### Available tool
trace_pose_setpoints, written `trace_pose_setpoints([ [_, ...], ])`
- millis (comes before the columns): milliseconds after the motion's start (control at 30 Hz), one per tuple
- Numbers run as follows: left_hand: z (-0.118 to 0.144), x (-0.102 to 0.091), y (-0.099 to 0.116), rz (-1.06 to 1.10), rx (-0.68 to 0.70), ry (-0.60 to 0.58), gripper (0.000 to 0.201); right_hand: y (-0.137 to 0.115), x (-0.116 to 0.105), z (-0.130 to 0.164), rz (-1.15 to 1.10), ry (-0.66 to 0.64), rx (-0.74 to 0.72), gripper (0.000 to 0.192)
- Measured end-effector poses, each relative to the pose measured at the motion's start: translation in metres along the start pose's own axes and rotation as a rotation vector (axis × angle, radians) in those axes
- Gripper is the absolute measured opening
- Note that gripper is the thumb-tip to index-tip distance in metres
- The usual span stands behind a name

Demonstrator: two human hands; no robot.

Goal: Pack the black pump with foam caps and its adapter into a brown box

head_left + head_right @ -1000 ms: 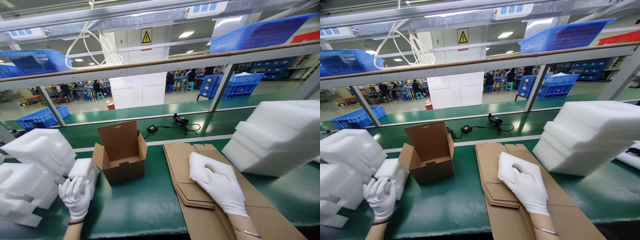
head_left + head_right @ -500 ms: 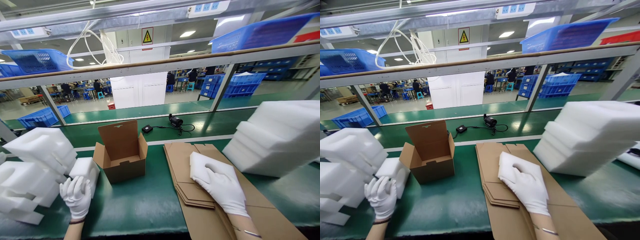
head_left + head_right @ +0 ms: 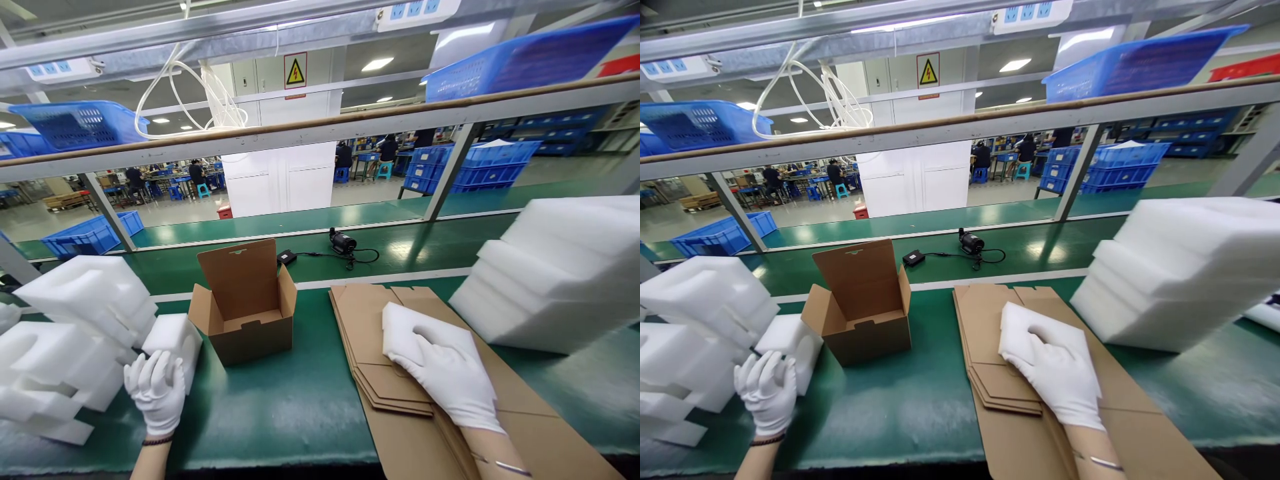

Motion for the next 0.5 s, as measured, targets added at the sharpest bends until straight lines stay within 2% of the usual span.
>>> trace_pose_setpoints([
  [200, -0.002, 0.000, 0.001, -0.002, 0.001, -0.003, 0.062, 0.002, 0.002, 0.005, 0.008, -0.024, -0.030, 0.075],
  [367, -0.007, -0.002, 0.006, -0.006, 0.031, 0.012, 0.061, 0.015, 0.006, 0.009, -0.062, -0.025, -0.134, 0.065],
  [500, -0.010, -0.004, 0.008, -0.012, 0.048, 0.016, 0.060, 0.018, 0.008, 0.005, -0.102, -0.099, -0.141, 0.075],
])
Point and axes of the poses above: each hand's wrist, its own z-axis away from the middle knuckle, its own x-axis out of the palm, y = z × x, the point moved 10 cm from there along -z, towards the middle knuckle, and after that the axes turned 4 degrees about -z, right-handed, at the moved point
